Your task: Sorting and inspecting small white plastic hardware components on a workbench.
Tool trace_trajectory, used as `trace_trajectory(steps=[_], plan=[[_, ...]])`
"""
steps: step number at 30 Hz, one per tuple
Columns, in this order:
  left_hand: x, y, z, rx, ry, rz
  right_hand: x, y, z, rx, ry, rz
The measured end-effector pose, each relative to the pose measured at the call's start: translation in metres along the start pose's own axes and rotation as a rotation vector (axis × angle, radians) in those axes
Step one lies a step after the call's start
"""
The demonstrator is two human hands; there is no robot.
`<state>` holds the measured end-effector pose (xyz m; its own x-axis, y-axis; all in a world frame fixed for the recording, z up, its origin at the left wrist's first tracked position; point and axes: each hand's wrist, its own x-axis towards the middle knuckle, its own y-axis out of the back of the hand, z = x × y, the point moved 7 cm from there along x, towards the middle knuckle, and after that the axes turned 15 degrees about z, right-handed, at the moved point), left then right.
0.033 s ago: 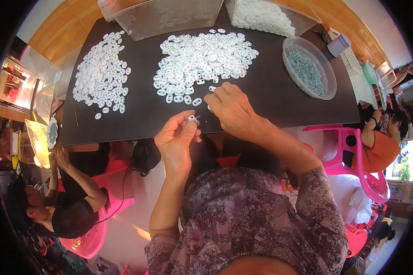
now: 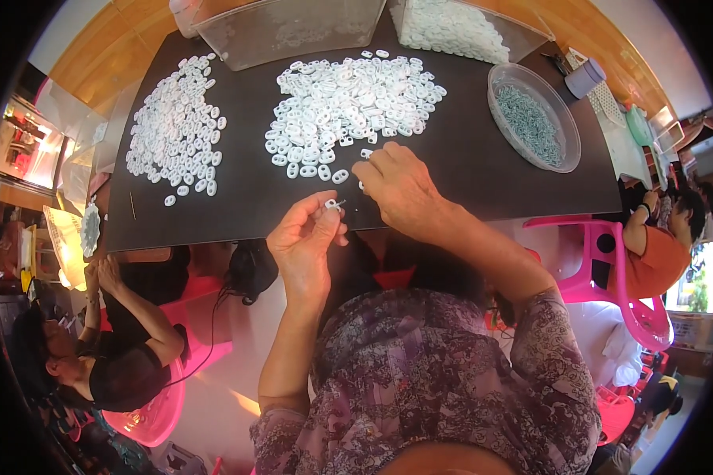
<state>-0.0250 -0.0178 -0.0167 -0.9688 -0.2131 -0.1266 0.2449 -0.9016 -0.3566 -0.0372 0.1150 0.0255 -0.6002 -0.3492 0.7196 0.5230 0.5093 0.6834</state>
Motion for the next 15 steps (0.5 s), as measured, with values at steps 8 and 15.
trace_trajectory(steps=[8, 15], plan=[[-0.001, -0.002, 0.001, -0.019, 0.041, 0.0, -0.006, 0.016, 0.011, 0.326, -0.342, 0.021], [-0.007, -0.009, 0.007, -0.082, 0.034, 0.001, -0.031, -0.001, 0.021, 0.989, -1.009, 0.038]])
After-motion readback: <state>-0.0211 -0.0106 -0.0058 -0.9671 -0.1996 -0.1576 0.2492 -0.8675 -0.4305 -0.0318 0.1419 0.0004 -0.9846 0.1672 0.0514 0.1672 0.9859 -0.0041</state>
